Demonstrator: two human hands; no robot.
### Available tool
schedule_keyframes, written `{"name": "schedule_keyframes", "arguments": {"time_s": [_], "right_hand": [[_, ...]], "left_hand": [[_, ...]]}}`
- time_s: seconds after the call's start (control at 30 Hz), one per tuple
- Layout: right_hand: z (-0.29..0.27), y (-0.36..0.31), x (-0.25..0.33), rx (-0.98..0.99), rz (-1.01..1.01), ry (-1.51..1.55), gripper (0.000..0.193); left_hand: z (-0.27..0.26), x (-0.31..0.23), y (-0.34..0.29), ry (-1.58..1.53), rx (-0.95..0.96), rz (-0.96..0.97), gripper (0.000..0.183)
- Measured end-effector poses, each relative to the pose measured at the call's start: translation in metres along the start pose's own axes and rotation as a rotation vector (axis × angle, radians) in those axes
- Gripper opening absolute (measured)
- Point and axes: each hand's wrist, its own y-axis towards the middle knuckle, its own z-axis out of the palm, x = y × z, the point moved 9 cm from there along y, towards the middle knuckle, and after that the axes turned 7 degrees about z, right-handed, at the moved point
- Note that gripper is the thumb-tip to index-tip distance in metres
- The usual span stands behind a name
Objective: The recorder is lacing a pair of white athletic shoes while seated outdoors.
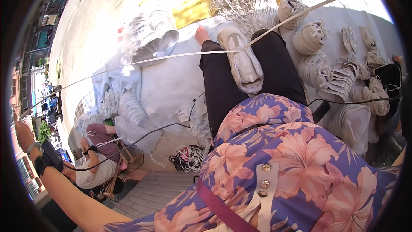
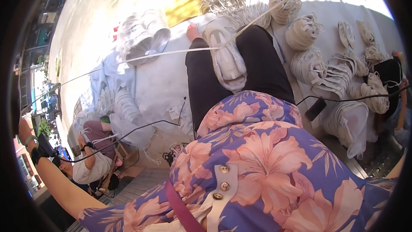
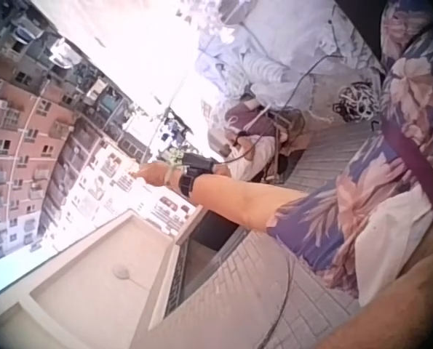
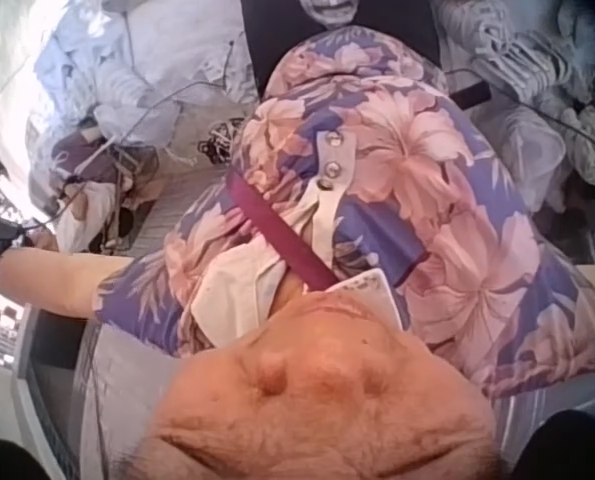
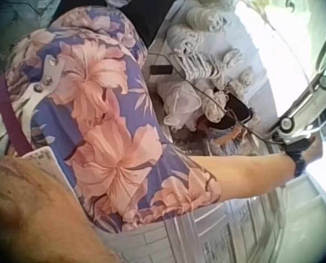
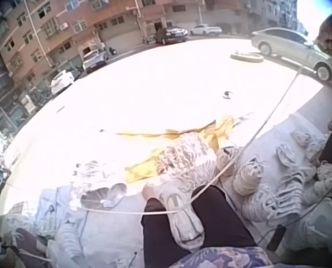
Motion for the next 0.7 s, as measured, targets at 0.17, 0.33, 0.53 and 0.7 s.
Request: {"name": "schedule_keyframes", "arguments": {"time_s": [0.17, 0.33, 0.53, 0.7], "right_hand": [[0.021, 0.006, 0.006, 0.07, 0.048, 0.022, 0.015], [0.188, -0.052, 0.118, 0.528, -0.137, 0.488, 0.022], [0.313, -0.099, 0.267, 0.941, -0.024, 1.23, 0.021], [0.332, -0.085, 0.317, 0.978, 0.07, 1.394, 0.019]], "left_hand": [[0.113, -0.166, -0.13, -1.017, 0.551, -0.217, 0.03], [0.087, -0.405, -0.351, -1.824, 1.338, -0.475, 0.016], [-0.003, -0.552, -0.421, -2.271, 1.605, -0.596, 0.008], [-0.036, -0.598, -0.429, -2.207, 1.665, -0.295, 0.011]]}}
